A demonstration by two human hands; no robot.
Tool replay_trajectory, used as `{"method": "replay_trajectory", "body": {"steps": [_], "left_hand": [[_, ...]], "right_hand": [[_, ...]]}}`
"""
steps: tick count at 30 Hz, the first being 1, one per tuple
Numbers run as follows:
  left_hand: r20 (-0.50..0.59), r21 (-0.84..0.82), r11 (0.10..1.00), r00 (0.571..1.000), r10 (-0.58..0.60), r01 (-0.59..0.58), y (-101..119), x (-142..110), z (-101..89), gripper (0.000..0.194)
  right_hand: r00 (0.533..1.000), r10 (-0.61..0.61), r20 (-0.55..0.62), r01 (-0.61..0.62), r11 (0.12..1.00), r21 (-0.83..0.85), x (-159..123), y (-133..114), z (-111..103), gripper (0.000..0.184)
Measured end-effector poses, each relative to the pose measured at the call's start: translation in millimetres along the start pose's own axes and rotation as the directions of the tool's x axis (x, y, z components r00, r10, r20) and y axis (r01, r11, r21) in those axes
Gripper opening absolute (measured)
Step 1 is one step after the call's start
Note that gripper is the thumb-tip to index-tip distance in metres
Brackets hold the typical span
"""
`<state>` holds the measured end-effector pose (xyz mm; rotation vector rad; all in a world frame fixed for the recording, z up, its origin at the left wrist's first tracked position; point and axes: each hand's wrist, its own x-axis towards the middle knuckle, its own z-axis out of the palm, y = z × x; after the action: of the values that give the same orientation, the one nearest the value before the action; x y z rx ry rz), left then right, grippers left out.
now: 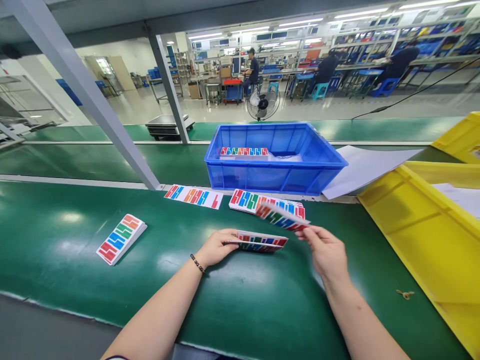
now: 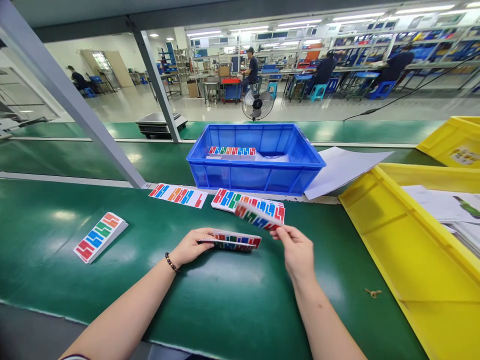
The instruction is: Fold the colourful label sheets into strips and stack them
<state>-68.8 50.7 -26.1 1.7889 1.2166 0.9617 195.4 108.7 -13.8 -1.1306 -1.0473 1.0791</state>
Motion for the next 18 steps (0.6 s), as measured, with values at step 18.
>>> {"method": "replay_trajectory", "body": {"steps": [18], "left_hand": [[-0.015, 0.080, 0.997, 1.000, -0.001, 0.002, -1, 0, -1.0, 0.024]], "right_hand": [[0.811, -0.212, 0.546, 0.473, 0.786, -0.397, -19, -9, 6, 0.013]]}}
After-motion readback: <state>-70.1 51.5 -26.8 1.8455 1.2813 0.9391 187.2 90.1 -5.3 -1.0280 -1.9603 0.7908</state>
